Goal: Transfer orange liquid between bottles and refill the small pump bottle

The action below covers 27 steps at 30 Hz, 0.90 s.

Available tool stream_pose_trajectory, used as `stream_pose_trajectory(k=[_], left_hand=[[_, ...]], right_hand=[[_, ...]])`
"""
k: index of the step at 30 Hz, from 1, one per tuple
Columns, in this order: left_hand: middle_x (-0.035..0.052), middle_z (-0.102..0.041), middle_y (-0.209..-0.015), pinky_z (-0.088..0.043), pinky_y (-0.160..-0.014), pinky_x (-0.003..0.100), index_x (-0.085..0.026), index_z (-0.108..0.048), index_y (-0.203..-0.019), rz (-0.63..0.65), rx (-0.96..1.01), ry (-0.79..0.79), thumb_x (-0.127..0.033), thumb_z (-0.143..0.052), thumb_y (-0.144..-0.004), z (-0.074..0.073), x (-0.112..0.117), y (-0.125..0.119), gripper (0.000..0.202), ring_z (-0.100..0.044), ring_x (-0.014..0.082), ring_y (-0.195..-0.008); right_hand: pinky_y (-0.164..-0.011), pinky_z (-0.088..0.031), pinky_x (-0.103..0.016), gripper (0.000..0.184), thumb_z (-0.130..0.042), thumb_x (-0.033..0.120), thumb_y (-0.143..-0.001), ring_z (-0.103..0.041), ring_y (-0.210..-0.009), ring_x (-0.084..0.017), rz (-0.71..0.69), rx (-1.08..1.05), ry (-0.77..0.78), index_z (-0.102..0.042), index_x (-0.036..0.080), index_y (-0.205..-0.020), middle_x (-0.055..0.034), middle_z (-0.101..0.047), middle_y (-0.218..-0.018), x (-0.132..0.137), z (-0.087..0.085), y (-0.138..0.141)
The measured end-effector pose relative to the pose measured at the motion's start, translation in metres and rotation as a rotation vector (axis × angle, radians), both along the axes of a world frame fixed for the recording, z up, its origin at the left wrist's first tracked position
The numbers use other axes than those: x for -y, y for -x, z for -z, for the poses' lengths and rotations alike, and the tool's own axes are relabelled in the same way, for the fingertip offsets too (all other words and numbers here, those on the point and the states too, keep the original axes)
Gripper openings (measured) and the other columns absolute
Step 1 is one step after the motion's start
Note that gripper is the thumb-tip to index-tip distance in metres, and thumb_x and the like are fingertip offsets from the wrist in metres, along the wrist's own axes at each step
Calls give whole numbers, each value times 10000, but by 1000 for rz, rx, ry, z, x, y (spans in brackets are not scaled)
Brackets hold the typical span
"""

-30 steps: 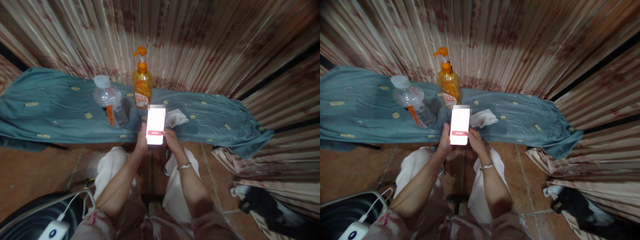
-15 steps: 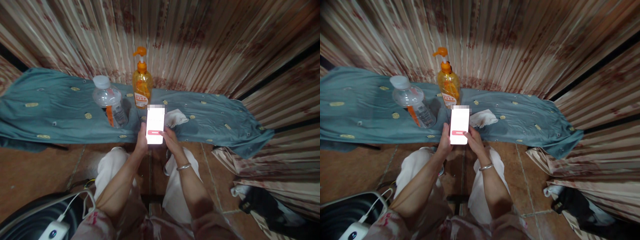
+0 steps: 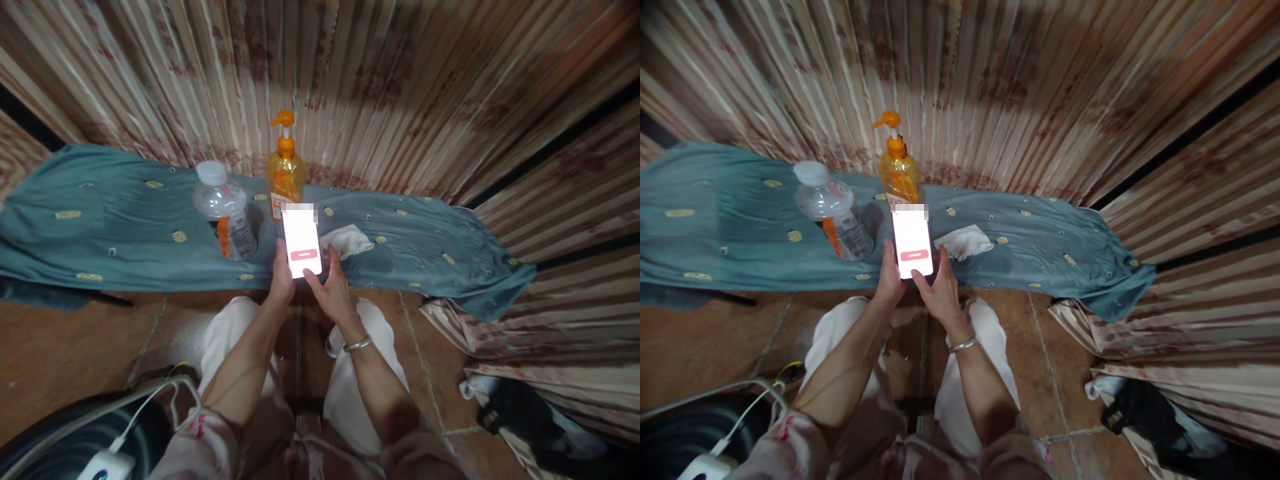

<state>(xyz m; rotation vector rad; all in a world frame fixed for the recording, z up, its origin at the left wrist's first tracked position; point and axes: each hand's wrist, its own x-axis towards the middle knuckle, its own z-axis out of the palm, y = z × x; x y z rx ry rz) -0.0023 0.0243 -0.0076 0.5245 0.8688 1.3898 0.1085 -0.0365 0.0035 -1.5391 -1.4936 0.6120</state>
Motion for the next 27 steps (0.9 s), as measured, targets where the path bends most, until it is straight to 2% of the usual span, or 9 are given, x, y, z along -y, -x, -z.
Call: stream_pose_trajectory(k=[3,9,13,16,22,27], left_hand=[[88,-820,-951,-615,-843,340,-147,-747,-1071,-14,7,2,-742,-456,-952,-2,-2,-3,673,-780,241,-868],[111,-810,-1063,-598,-902,325,-115,-732,-1111,-45,11,15,-666,-467,-987,-7,-5,-9,623,-769,216,-916],[103,-812,-1050,-594,-905,324,-104,-718,-1161,-10,43,18,-635,-447,-1010,-11,-3,-10,615,-769,208,-884],[94,-818,-1038,-597,-904,324,-116,-725,-1151,17,63,4,-670,-470,-985,-12,0,-11,632,-773,209,-886],[114,-822,-1090,-581,-977,335,-114,-744,-1127,67,52,-23,-719,-533,-927,-13,9,-15,671,-776,240,-1021],[118,-806,-1189,-550,-1074,366,-132,-735,-1176,127,94,-92,-711,-586,-896,-15,19,-23,660,-742,270,-1173]], right_hand=[[-1216,-400,-554,947,-687,566,-873,-531,-1439,-345,26,25,-29,-302,100,-1602,-258,-485,-1598,0,0,4],[-1270,-309,-572,929,-651,509,-902,-369,-1559,-350,2,51,-57,-237,93,-1622,-267,-357,-1678,-1,1,16],[-1274,-307,-554,915,-623,522,-923,-375,-1558,-340,19,68,-56,-235,79,-1623,-266,-376,-1669,-2,3,21],[-1280,-301,-535,930,-615,541,-929,-371,-1561,-331,46,73,-46,-224,74,-1631,-264,-381,-1664,-1,4,24],[-1283,-281,-546,926,-594,534,-941,-371,-1559,-334,87,53,-45,-207,52,-1631,-278,-372,-1664,4,6,26],[-1264,-316,-562,1004,-660,581,-894,-399,-1542,-356,115,25,-19,-213,69,-1632,-283,-381,-1658,10,5,16]])
